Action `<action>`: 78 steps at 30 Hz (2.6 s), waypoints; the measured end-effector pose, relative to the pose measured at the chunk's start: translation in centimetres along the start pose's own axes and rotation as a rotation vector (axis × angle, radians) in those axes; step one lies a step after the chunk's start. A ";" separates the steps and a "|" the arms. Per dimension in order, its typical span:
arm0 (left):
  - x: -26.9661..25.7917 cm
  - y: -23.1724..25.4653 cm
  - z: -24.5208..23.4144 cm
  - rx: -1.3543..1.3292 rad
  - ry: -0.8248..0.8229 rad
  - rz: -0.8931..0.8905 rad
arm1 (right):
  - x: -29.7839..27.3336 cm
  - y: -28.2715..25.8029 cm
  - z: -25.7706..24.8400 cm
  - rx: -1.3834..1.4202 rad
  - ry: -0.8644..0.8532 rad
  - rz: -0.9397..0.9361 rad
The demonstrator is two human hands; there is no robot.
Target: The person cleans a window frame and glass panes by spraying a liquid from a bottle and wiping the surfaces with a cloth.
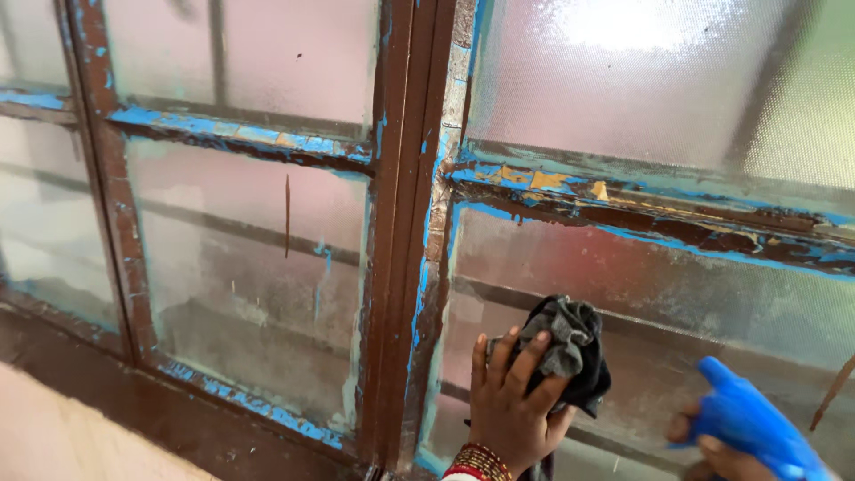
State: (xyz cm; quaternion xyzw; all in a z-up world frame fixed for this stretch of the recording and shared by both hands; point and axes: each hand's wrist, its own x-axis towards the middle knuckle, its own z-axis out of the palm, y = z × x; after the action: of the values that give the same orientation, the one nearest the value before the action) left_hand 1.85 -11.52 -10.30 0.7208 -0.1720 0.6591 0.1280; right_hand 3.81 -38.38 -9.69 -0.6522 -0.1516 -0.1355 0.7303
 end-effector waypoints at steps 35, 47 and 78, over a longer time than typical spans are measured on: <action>8.5 -4.8 0.1 0.092 0.239 -0.311 | -6.5 -12.2 -8.4 -0.394 0.073 0.066; -1.9 0.0 2.6 0.051 0.042 -0.126 | -4.1 -15.4 -10.5 -0.385 0.092 0.060; 23.9 -1.7 0.1 0.023 0.399 -0.021 | -2.5 -12.3 -17.6 -0.228 0.117 0.068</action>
State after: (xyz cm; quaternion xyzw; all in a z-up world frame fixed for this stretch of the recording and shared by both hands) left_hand 4.32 -11.89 13.52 0.5791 -0.1283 0.7894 0.1581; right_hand -2.61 -57.24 -1.29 -0.7268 -0.0702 -0.1651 0.6630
